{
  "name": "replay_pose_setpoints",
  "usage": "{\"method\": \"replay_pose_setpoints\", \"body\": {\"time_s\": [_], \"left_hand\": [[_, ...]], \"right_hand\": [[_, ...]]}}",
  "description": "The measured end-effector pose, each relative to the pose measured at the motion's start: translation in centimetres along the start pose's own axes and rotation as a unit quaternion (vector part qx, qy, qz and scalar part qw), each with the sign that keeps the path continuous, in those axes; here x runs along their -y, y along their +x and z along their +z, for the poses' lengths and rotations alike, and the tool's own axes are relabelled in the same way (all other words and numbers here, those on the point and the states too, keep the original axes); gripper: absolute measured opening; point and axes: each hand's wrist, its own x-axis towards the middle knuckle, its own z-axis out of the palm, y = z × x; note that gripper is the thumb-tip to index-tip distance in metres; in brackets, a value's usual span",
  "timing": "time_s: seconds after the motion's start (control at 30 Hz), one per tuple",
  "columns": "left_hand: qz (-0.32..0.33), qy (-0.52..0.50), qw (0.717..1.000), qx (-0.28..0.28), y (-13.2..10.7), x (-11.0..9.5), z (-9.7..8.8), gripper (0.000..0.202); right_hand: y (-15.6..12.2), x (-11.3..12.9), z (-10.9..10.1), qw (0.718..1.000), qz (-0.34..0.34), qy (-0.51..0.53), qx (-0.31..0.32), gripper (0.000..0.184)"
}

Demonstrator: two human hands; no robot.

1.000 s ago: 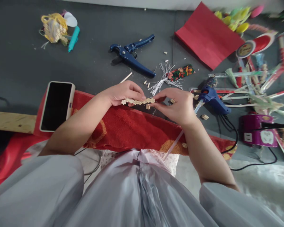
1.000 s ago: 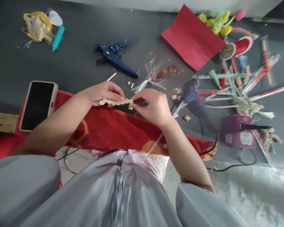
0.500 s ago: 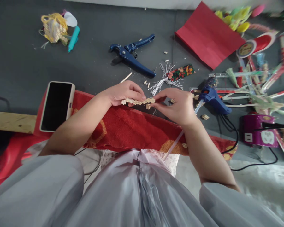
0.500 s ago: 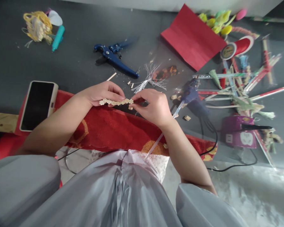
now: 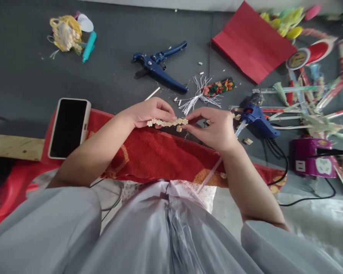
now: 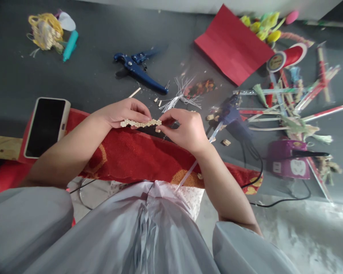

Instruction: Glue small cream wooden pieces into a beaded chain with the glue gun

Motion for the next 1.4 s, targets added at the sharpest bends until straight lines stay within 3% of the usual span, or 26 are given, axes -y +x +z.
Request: {"method": "replay_pose_setpoints", "body": {"time_s": [0.77, 1.4], "left_hand": [[0.003, -0.027, 0.999, 0.025, 0.03, 0.13, -0.25, 0.008], [-0.003, -0.02, 1.0, 0.02, 0.0, -0.05, -0.13, 0.008]], "right_hand": [[0.01, -0.05, -0.03, 1.0, -0.012, 0.006, -0.004, 0.008], [-0.02, -0.13, 0.32, 0.999, 0.034, 0.02, -0.016, 0.019]]}}
